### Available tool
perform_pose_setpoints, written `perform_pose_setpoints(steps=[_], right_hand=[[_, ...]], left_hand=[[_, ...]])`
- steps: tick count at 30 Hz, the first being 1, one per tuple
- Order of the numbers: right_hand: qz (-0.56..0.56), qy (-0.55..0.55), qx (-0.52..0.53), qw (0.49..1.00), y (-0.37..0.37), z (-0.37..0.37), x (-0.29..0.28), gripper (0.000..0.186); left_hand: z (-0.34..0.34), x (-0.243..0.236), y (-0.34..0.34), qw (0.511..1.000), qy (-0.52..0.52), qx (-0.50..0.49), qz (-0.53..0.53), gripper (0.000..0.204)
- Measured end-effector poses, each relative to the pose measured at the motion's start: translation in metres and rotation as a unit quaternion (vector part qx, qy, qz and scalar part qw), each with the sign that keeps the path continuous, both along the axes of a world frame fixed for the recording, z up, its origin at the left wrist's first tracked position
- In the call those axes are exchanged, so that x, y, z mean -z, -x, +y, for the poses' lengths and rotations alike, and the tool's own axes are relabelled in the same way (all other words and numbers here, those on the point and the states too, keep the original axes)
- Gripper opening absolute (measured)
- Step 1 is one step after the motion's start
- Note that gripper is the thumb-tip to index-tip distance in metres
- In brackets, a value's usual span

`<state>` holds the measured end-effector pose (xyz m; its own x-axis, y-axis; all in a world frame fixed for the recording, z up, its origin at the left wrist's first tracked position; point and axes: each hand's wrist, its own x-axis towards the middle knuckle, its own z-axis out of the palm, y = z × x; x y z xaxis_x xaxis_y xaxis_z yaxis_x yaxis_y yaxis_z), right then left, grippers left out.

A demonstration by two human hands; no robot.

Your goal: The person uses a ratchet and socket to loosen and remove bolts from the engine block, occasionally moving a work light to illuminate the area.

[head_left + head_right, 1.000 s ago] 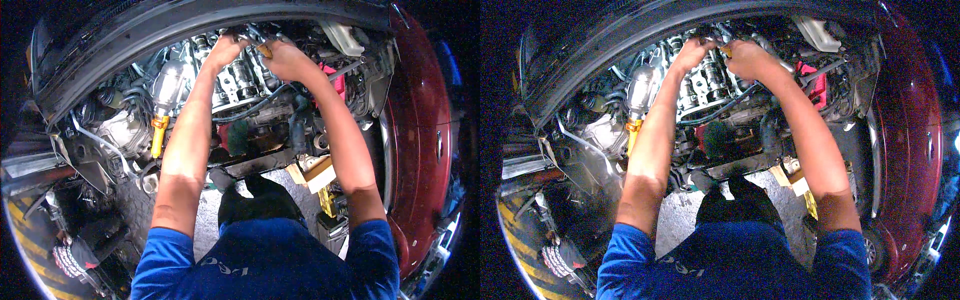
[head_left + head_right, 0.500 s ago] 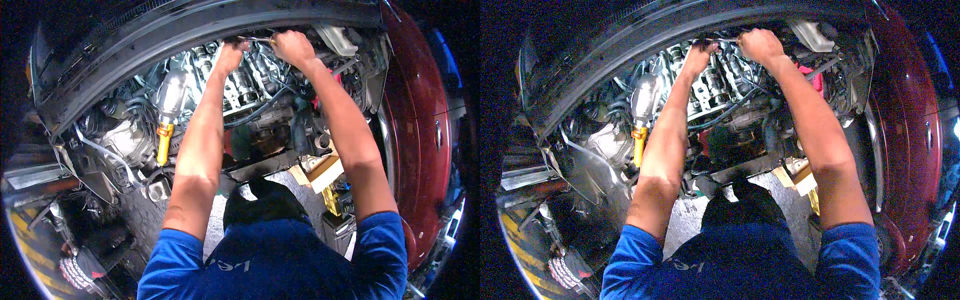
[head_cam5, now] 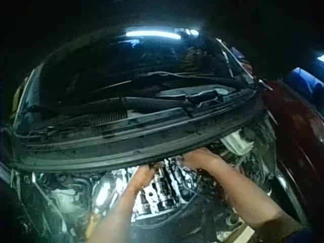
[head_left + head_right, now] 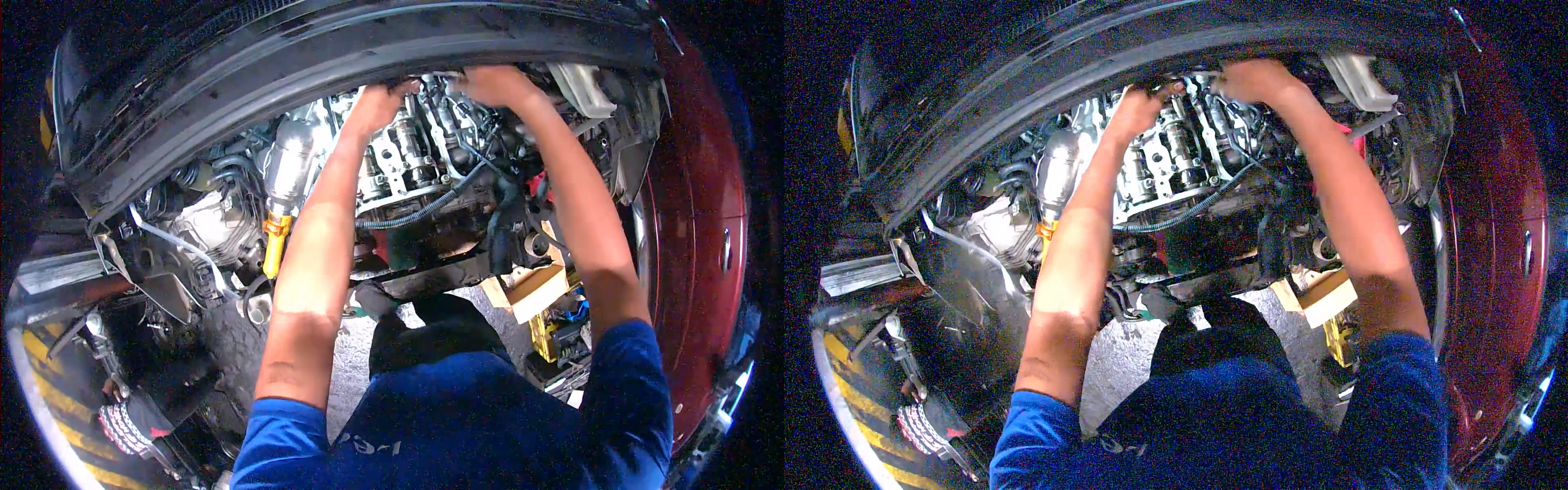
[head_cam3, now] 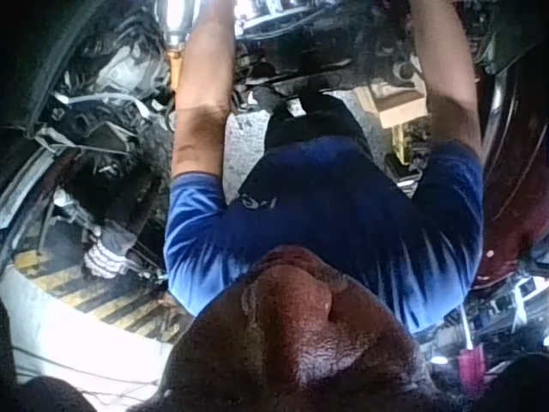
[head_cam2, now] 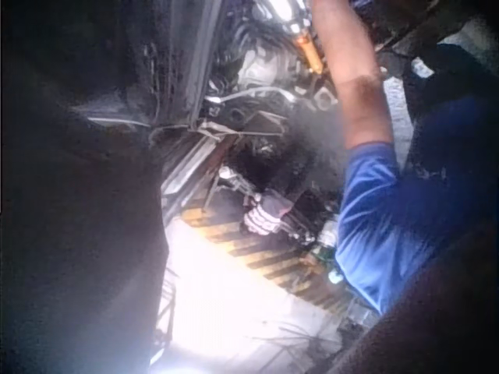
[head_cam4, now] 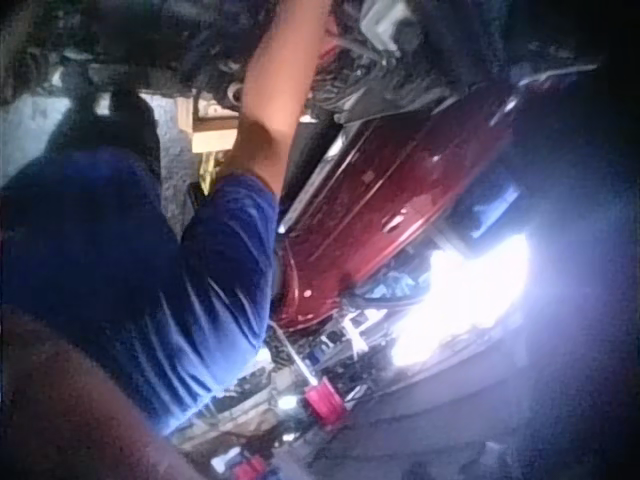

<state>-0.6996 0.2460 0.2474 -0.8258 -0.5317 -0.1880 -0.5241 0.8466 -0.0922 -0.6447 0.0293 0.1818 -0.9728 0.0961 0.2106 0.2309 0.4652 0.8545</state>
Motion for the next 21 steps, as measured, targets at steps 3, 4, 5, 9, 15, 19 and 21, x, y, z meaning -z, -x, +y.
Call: perform_pose_setpoints(steps=[3,4,5,9,15,19,21], right_hand=[[-0.224,0.125,-0.035,0.966,-0.038,0.017,-0.053,0.038],[-0.237,0.161,-0.041,0.957,-0.035,0.034,-0.05,0.035],[-0.11,0.125,-0.022,0.986,-0.017,0.048,-0.032,0.032],[0.354,0.101,-0.057,0.928,0.021,0.06,0.024,0.028],[0.199,0.172,-0.033,0.964,-0.03,0.021,-0.024,0.031],[0.19,0.138,-0.029,0.972,-0.034,0.015,-0.027,0.029],[0.095,0.127,0.016,0.987,-0.034,0.015,-0.024,0.027]], left_hand=[[0.012,-0.013,0.003,0.998,0.046,0.034,0.006,0.036],[0.022,-0.017,0.005,0.997,0.07,0.033,0.01,0.037],[0.031,-0.021,0.006,0.995,0.095,0.032,0.014,0.038],[0.045,-0.019,0.013,0.99,0.125,0.062,0.017,0.037],[-0.011,-0.023,0.004,0.912,0.329,-0.004,0.244,0.02],[-0.002,-0.022,0.0,0.975,0.191,-0.024,0.114,0.023],[0.004,-0.019,-0.007,0.976,0.164,-0.063,0.129,0.027]])
